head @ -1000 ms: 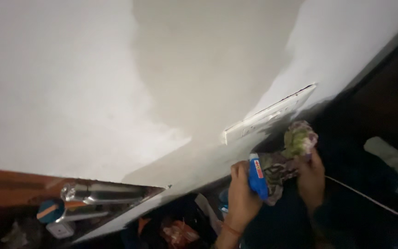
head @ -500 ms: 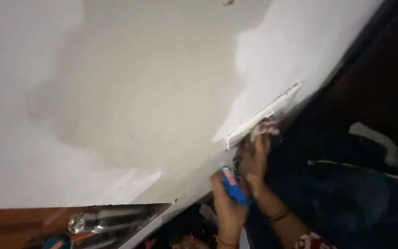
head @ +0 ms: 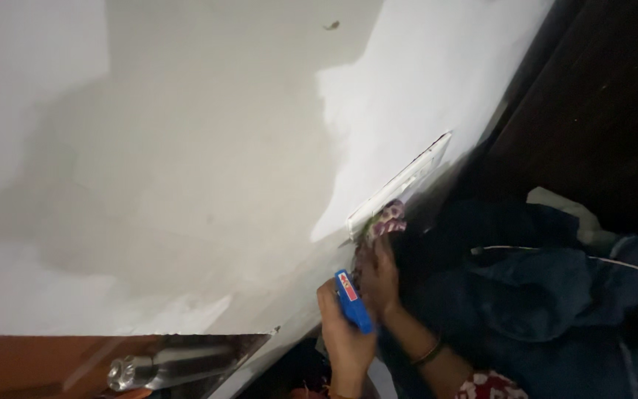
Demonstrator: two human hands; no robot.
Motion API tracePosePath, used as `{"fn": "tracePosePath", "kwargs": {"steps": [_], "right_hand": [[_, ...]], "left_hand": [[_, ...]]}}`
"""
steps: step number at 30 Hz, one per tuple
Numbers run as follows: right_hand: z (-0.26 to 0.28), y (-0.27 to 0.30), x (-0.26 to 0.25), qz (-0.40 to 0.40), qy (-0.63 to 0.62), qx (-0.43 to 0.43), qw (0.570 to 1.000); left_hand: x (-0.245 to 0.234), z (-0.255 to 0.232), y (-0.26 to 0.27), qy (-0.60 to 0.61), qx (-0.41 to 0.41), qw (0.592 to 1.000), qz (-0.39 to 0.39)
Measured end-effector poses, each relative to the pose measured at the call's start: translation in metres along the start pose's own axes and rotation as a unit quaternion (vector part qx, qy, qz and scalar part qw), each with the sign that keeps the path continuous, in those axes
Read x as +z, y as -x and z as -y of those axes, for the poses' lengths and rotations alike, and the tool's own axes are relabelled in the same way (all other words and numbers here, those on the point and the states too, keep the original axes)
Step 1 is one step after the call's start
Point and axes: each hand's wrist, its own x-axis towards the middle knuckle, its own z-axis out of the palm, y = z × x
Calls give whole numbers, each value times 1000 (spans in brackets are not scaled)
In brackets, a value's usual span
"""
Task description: The person cleans a light switch and the surrounding wall by spraying a liquid from a blue bottle onto the surface and wiping it with a cloth.
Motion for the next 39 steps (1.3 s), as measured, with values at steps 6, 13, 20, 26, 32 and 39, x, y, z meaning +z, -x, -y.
{"fn": "tracePosePath", "kwargs": {"steps": [6,13,20,26,32,39], "right_hand": [[-30,-61,-5,-35,-326,236,915],[-59,-138,-46,-24,-132,355,925],[-27,-22,2,-18,-105,145,984],[-28,-117,-30,-74,-358,356,860],[-17,-148,-58,-91,-137,242,956],[50,-148,-104,-97,-320,445,831]], "left_hand": [[10,-1,-1,24,-34,999,19],[11,10,-3,-6,-23,999,36],[18,20,-9,-44,-3,999,10],[24,25,-12,-29,6,999,26],[28,23,-12,-7,-47,997,54],[28,21,-13,-9,-52,996,68]]}}
